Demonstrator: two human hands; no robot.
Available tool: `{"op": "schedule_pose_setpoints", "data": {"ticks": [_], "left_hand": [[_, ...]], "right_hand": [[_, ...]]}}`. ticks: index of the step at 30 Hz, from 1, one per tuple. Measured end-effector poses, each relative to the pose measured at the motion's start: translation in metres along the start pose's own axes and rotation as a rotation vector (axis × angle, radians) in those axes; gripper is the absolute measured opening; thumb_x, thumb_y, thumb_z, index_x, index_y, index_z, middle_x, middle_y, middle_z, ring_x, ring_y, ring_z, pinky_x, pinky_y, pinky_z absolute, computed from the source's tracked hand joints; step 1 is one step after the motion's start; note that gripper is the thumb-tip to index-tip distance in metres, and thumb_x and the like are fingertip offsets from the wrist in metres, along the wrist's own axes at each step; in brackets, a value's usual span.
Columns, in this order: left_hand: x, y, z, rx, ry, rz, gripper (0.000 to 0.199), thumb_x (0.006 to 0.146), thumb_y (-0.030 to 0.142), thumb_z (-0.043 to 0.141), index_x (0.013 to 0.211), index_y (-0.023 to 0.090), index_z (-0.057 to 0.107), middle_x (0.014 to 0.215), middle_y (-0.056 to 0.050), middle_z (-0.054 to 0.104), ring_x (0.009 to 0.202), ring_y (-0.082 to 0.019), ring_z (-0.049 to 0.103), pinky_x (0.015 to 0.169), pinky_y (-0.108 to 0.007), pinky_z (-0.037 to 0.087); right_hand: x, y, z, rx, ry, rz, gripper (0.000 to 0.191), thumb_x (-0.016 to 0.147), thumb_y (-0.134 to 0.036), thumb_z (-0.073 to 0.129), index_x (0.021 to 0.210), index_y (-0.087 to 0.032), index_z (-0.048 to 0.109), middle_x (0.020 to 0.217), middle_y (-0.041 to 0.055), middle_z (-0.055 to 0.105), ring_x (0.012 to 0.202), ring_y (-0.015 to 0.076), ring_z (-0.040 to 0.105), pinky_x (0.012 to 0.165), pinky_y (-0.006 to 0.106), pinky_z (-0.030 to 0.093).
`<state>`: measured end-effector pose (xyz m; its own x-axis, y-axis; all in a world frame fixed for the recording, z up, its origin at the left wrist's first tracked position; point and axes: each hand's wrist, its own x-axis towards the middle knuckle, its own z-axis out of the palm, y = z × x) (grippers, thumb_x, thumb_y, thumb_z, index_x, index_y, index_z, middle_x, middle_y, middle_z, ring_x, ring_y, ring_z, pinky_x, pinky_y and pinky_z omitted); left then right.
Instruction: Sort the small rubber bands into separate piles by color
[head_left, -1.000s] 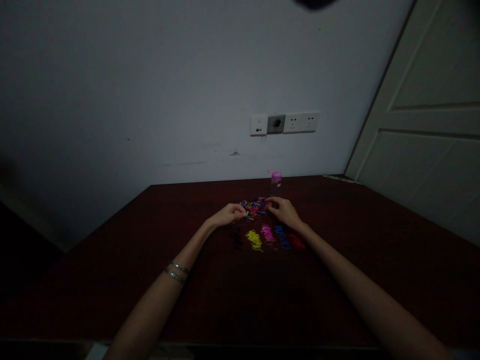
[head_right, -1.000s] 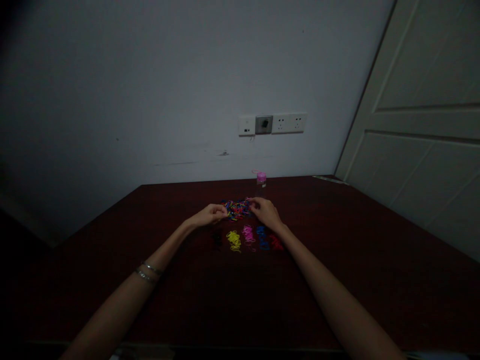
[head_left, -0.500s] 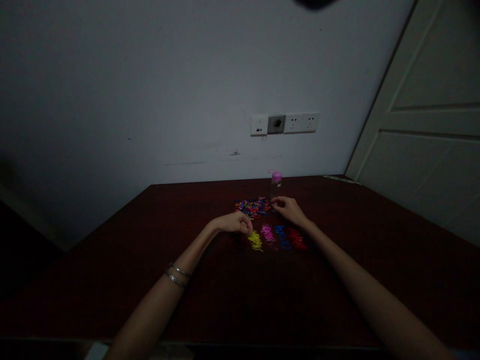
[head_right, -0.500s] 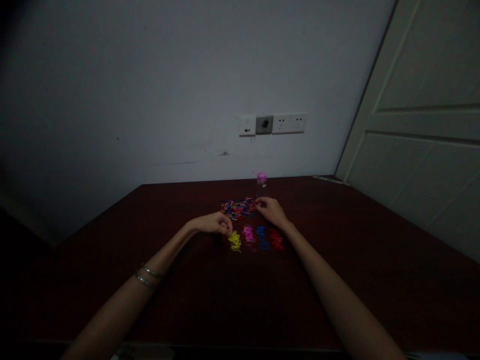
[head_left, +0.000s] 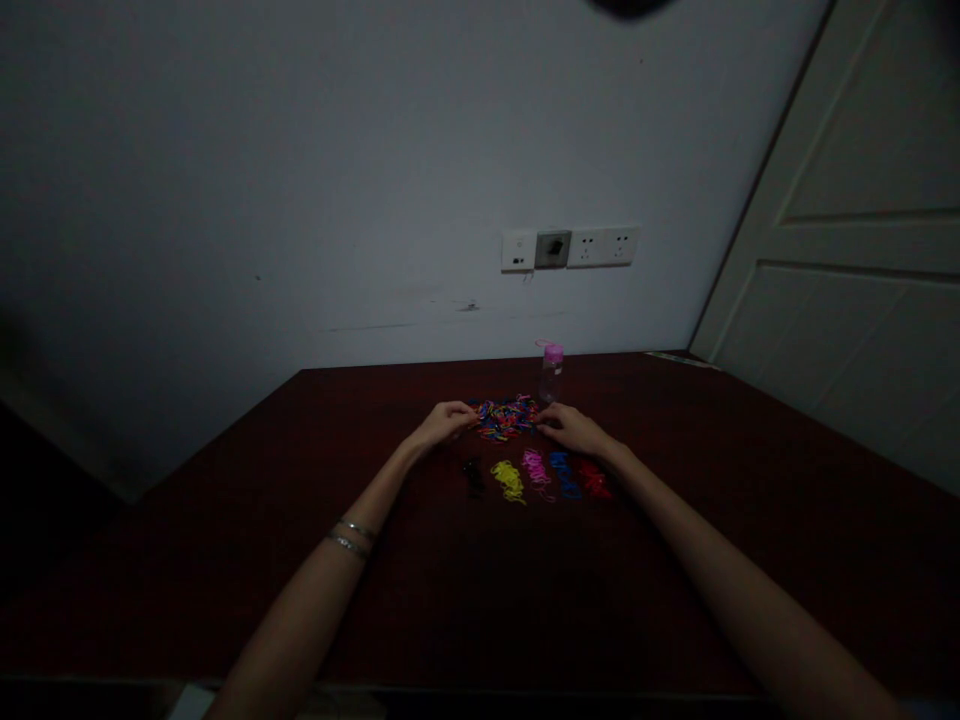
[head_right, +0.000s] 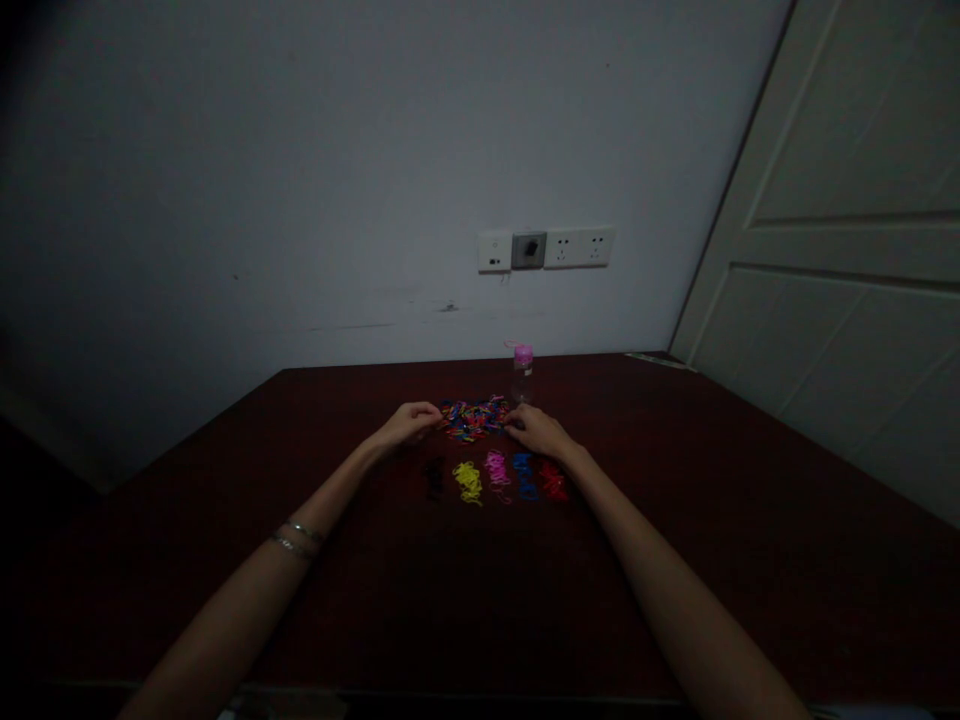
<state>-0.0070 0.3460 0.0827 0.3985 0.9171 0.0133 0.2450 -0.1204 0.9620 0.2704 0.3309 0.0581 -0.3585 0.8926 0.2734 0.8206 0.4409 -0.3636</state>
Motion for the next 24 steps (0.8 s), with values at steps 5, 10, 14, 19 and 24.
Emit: {"op": "schedule_pose_setpoints", "data": {"ticks": [5, 10, 14, 19, 24], "left_hand": [[0.006, -0.018, -0.020, -0.112, 0.253, -0.047, 0.027, 0.066, 0.037, 0.060, 0.077, 0.014, 0.052, 0.042, 0.009, 0.032, 0.031, -0.002, 0.024, 0.035, -0.015, 0.013], [0.005, -0.022, -0.022, -0.155, 0.331, -0.025, 0.027, 0.065, 0.038, 0.059, 0.077, 0.015, 0.051, 0.042, 0.009, 0.033, 0.032, -0.002, 0.026, 0.033, -0.015, 0.013], [0.007, -0.025, -0.020, -0.136, 0.327, -0.014, 0.027, 0.066, 0.039, 0.057, 0.075, 0.015, 0.052, 0.041, 0.009, 0.033, 0.032, -0.002, 0.026, 0.033, -0.015, 0.013], [0.012, -0.032, -0.022, -0.084, 0.332, 0.007, 0.027, 0.067, 0.039, 0.054, 0.074, 0.013, 0.054, 0.040, 0.009, 0.033, 0.032, -0.003, 0.026, 0.034, -0.016, 0.014], [0.014, -0.035, -0.023, -0.031, 0.356, 0.021, 0.024, 0.068, 0.036, 0.052, 0.073, 0.012, 0.054, 0.038, 0.009, 0.033, 0.032, -0.003, 0.026, 0.036, -0.017, 0.015]], "right_hand": [[-0.002, -0.005, -0.002, -0.046, -0.002, 0.013, 0.022, 0.077, -0.033, 0.051, 0.093, -0.022, 0.062, 0.097, 0.0056, 0.057, 0.089, 0.0180, 0.055, 0.075, 0.027, 0.043], [-0.002, -0.005, 0.000, -0.061, 0.014, 0.003, 0.015, 0.078, -0.029, 0.050, 0.086, -0.022, 0.061, 0.094, 0.0049, 0.057, 0.086, 0.0174, 0.055, 0.073, 0.027, 0.042], [-0.001, -0.003, 0.003, -0.024, 0.035, -0.027, 0.011, 0.078, -0.024, 0.050, 0.081, -0.021, 0.060, 0.092, 0.0044, 0.057, 0.086, 0.0166, 0.055, 0.076, 0.027, 0.042], [0.001, -0.003, 0.001, 0.056, 0.063, -0.028, 0.011, 0.077, -0.023, 0.051, 0.080, -0.019, 0.060, 0.089, 0.0045, 0.057, 0.083, 0.0153, 0.054, 0.076, 0.027, 0.042], [0.004, -0.008, -0.014, 0.157, 0.128, -0.075, 0.011, 0.076, -0.025, 0.052, 0.077, -0.017, 0.060, 0.085, 0.0043, 0.056, 0.080, 0.0152, 0.053, 0.077, 0.028, 0.042]]}}
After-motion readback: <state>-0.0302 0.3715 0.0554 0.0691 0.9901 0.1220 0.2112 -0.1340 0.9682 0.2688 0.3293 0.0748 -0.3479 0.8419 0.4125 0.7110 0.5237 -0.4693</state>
